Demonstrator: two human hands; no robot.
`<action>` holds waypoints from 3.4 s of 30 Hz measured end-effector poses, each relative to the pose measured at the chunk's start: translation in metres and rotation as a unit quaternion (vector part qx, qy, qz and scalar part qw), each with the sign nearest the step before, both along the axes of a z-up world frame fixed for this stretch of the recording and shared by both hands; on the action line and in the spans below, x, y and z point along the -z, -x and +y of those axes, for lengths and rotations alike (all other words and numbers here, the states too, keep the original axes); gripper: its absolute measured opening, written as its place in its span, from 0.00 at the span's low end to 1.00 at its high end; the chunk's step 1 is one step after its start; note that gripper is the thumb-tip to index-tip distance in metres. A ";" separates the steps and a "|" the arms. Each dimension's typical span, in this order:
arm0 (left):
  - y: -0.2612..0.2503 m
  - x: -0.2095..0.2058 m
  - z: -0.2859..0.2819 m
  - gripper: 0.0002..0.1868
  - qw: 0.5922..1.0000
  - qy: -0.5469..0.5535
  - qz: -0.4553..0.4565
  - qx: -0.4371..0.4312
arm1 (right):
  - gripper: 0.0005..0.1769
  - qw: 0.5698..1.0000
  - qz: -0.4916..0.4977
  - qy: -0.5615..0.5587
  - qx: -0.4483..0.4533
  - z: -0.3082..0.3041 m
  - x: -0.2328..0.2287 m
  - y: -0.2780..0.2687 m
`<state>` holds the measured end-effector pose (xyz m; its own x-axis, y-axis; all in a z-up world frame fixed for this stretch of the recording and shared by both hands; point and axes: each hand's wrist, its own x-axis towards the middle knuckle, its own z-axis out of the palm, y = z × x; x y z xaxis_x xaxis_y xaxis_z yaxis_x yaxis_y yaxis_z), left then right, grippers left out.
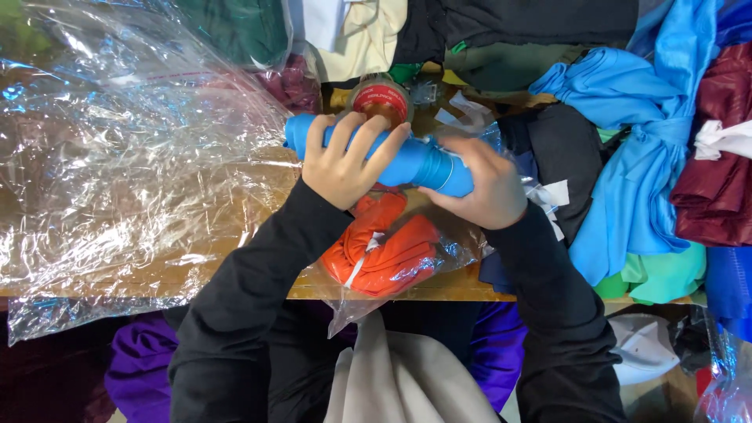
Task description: Packaging folded fabrics into a plastic bag and sealing it with tape
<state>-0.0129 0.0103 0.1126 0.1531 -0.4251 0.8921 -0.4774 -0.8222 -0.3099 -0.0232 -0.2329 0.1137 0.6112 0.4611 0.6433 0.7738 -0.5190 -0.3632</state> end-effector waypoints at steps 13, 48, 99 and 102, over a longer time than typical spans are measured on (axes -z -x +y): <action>0.018 0.029 -0.021 0.12 0.840 0.322 0.285 0.330 | 0.39 0.958 0.132 -0.176 -0.186 -0.015 0.075 -0.023; -0.107 0.123 -0.165 0.26 0.936 -0.123 0.301 0.132 | 0.68 0.793 0.402 -0.455 0.049 -0.127 -0.010 -0.056; -0.035 -0.009 -0.099 0.13 0.666 0.180 0.510 0.514 | 0.50 0.708 0.595 0.380 0.026 -0.114 -0.099 -0.054; -0.032 -0.006 -0.112 0.06 0.682 0.155 0.487 0.524 | 0.41 0.755 0.570 0.324 -0.003 -0.086 -0.086 -0.046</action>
